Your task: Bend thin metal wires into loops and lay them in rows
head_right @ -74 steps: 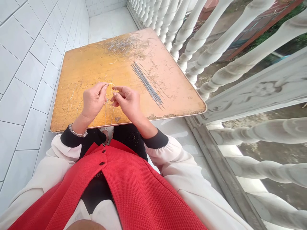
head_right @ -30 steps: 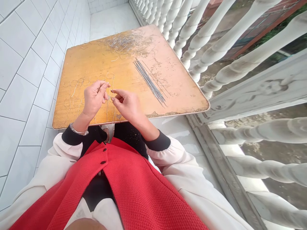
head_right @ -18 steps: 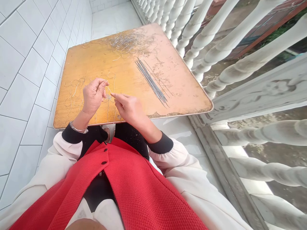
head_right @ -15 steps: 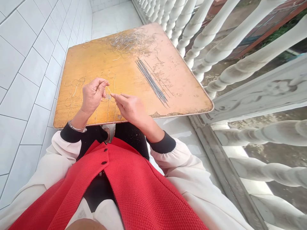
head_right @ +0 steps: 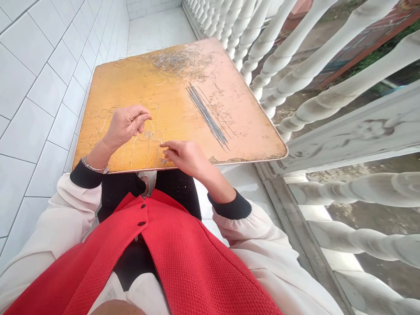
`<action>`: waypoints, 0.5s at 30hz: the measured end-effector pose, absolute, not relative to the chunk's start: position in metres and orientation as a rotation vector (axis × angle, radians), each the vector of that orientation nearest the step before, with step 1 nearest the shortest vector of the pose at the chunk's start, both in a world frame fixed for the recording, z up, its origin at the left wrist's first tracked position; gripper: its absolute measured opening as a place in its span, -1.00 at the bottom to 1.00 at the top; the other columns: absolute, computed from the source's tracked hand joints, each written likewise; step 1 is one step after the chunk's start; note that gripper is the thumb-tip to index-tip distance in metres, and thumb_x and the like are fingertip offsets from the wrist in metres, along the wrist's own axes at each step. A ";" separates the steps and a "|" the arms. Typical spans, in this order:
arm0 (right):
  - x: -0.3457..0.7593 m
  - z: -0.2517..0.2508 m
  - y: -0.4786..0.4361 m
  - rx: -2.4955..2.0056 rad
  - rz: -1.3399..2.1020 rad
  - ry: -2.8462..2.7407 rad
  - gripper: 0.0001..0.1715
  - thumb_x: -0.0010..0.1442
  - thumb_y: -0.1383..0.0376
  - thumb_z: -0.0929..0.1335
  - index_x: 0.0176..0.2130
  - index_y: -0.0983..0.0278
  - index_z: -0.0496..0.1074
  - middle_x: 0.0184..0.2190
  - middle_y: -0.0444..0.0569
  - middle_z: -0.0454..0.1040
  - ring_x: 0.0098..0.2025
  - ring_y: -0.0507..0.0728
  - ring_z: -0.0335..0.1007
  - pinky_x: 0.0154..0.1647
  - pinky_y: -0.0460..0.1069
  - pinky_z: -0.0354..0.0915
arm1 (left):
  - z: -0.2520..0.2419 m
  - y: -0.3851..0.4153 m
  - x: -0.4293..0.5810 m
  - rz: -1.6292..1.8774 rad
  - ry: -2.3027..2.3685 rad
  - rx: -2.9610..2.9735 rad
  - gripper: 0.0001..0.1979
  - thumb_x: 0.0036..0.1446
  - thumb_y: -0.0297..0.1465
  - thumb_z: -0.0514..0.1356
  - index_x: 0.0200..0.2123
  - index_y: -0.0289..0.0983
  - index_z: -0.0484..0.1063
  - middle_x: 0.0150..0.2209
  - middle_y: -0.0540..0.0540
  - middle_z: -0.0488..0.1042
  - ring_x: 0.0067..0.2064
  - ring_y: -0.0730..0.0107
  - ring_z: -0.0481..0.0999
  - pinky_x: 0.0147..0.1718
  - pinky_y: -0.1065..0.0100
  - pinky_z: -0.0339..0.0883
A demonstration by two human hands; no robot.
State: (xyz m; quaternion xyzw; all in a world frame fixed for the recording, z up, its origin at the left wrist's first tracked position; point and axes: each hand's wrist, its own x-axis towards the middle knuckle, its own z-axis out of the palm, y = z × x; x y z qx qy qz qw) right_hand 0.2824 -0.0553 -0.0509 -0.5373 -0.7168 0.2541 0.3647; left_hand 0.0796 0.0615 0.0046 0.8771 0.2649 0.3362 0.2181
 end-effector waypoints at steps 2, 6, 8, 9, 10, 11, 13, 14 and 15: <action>0.290 -0.050 -0.056 -1.408 0.774 -1.885 -0.68 0.19 0.31 0.38 -0.08 0.30 0.63 -0.49 -0.06 0.60 -0.48 0.07 0.49 -0.36 -0.02 0.37 | 0.004 0.064 0.081 0.897 0.704 2.471 -0.59 0.39 -0.06 0.08 -0.31 -0.24 0.50 -0.59 0.06 0.44 -0.54 0.54 0.44 -0.48 0.46 0.30; 0.301 -0.042 -0.056 -1.349 1.039 -1.679 -0.65 0.11 0.21 0.48 -0.10 0.30 0.64 -0.33 0.00 0.66 -0.39 0.07 0.52 -0.34 -0.03 0.40 | 0.004 0.067 0.084 0.881 0.654 2.525 -0.61 0.40 -0.10 0.08 -0.31 -0.24 0.49 -0.58 0.05 0.43 -0.51 0.50 0.45 -0.41 0.42 0.32; 0.300 -0.035 -0.054 -1.292 1.066 -1.486 -0.58 0.12 0.10 0.51 -0.08 0.29 0.62 -0.23 0.04 0.67 -0.38 0.05 0.52 -0.35 -0.04 0.41 | 0.003 0.068 0.087 0.871 0.630 2.532 -0.63 0.39 -0.10 0.09 -0.30 -0.23 0.49 -0.58 0.05 0.43 -0.50 0.48 0.45 -0.39 0.40 0.32; 0.297 -0.031 -0.052 -1.265 1.068 -1.402 -0.55 0.14 0.06 0.51 -0.07 0.29 0.62 -0.19 0.05 0.67 -0.41 0.03 0.49 -0.39 -0.05 0.40 | 0.003 0.068 0.088 0.866 0.616 2.529 -0.63 0.39 -0.10 0.09 -0.30 -0.22 0.50 -0.58 0.05 0.42 -0.50 0.48 0.45 -0.39 0.40 0.32; 0.293 -0.029 -0.050 -1.239 1.080 -1.335 -0.53 0.15 0.02 0.50 -0.06 0.28 0.61 -0.18 0.05 0.67 -0.46 0.00 0.46 -0.45 -0.07 0.38 | 0.003 0.068 0.090 0.860 0.605 2.525 -0.64 0.39 -0.11 0.10 -0.31 -0.22 0.50 -0.59 0.05 0.42 -0.50 0.47 0.45 -0.38 0.39 0.32; 0.288 -0.026 -0.047 -1.210 1.105 -1.285 -0.52 0.16 0.00 0.50 -0.07 0.28 0.61 -0.18 0.05 0.67 -0.51 -0.03 0.42 -0.50 -0.08 0.34 | 0.002 0.067 0.092 0.856 0.595 2.522 -0.66 0.38 -0.12 0.11 -0.31 -0.21 0.50 -0.59 0.05 0.42 -0.50 0.47 0.45 -0.38 0.38 0.32; 0.278 -0.023 -0.040 -1.158 1.173 -1.224 -0.56 0.18 -0.02 0.49 -0.16 0.28 0.61 -0.23 0.03 0.67 -0.58 -0.07 0.37 -0.58 -0.11 0.29 | 0.002 0.067 0.097 0.846 0.582 2.516 -0.69 0.37 -0.16 0.14 -0.32 -0.21 0.51 -0.58 0.04 0.42 -0.50 0.45 0.45 -0.39 0.36 0.32; 0.274 -0.023 -0.037 -1.141 1.200 -1.206 -0.58 0.18 -0.02 0.49 -0.23 0.29 0.60 -0.28 0.02 0.66 -0.60 -0.07 0.36 -0.60 -0.12 0.28 | 0.002 0.066 0.099 0.836 0.575 2.508 -0.71 0.36 -0.18 0.15 -0.33 -0.21 0.52 -0.58 0.03 0.43 -0.51 0.44 0.46 -0.39 0.35 0.32; 0.270 -0.022 -0.034 -1.131 1.217 -1.191 -0.59 0.18 -0.01 0.50 -0.30 0.30 0.58 -0.34 0.01 0.65 -0.61 -0.08 0.36 -0.61 -0.13 0.27 | 0.003 0.066 0.101 0.822 0.571 2.490 -0.72 0.35 -0.19 0.16 -0.34 -0.21 0.52 -0.57 0.02 0.45 -0.51 0.43 0.47 -0.40 0.34 0.33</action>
